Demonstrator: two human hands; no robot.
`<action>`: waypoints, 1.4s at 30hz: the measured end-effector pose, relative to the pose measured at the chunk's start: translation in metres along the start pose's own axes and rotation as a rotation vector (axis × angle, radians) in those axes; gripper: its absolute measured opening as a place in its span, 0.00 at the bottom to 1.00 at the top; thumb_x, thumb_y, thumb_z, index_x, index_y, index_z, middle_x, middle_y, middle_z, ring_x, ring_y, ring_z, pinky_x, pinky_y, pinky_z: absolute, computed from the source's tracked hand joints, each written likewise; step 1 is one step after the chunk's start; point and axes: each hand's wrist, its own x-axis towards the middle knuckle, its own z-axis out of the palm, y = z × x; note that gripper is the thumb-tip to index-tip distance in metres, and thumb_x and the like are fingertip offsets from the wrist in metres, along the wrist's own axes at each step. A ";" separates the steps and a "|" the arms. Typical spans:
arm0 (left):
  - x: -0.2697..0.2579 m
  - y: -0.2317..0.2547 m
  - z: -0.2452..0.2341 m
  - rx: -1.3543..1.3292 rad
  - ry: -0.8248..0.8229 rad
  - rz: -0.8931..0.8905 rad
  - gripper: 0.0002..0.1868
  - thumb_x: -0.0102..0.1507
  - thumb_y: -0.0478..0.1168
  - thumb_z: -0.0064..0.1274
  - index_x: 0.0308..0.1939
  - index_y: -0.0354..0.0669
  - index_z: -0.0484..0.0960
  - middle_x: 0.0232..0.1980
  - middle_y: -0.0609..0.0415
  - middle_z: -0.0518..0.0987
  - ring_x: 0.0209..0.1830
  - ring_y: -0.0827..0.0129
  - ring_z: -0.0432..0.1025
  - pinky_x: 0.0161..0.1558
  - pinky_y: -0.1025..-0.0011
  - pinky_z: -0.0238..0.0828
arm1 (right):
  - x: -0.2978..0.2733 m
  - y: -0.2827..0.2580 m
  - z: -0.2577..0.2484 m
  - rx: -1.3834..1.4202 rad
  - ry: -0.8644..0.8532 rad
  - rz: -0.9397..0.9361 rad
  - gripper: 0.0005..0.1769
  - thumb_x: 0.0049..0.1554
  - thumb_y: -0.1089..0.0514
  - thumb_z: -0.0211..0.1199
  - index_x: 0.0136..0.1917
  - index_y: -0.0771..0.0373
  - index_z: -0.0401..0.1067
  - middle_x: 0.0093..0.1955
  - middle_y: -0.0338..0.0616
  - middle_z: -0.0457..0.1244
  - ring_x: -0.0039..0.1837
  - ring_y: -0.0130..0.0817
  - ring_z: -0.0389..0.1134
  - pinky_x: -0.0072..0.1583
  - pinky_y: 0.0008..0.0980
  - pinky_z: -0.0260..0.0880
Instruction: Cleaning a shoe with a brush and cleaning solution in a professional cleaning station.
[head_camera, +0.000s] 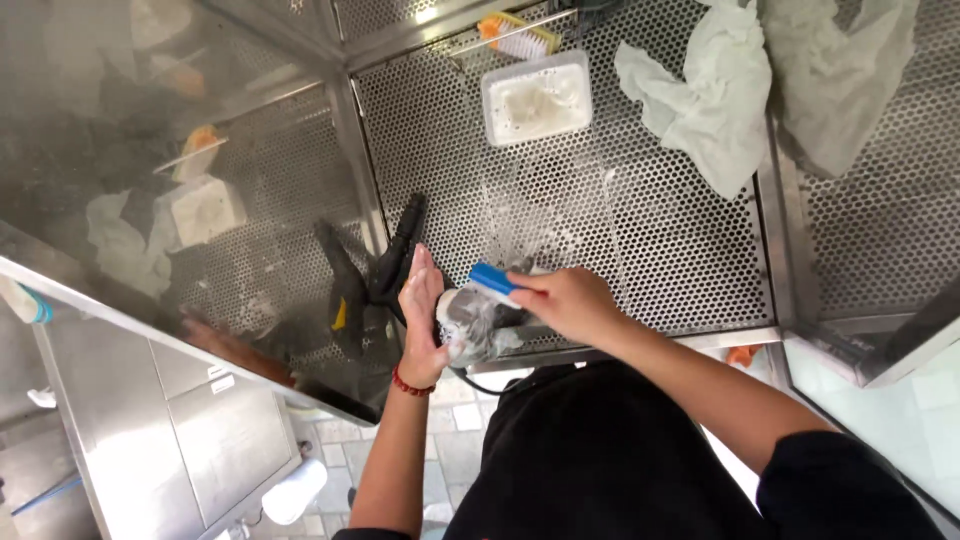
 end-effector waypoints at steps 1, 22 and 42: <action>-0.002 0.000 -0.003 0.001 -0.030 -0.022 0.53 0.63 0.59 0.64 0.82 0.54 0.46 0.89 0.41 0.34 0.92 0.48 0.30 0.87 0.47 0.28 | 0.000 0.003 0.003 -0.032 -0.060 0.073 0.22 0.60 0.40 0.59 0.67 0.38 0.74 0.38 0.36 0.67 0.26 0.27 0.63 0.31 0.31 0.67; 0.011 0.028 0.012 -0.002 -0.166 -0.086 0.59 0.62 0.63 0.60 0.85 0.43 0.44 0.88 0.40 0.42 0.90 0.46 0.38 0.87 0.48 0.34 | 0.009 0.034 -0.006 0.020 -0.083 0.086 0.21 0.58 0.40 0.61 0.62 0.42 0.79 0.28 0.35 0.68 0.26 0.26 0.64 0.34 0.31 0.64; 0.015 0.031 -0.012 0.334 -0.138 0.033 0.18 0.64 0.50 0.53 0.47 0.38 0.77 0.57 0.47 0.74 0.69 0.50 0.73 0.73 0.48 0.64 | -0.002 0.072 0.023 0.019 0.112 0.037 0.21 0.60 0.40 0.60 0.64 0.42 0.77 0.29 0.35 0.69 0.26 0.24 0.63 0.31 0.28 0.62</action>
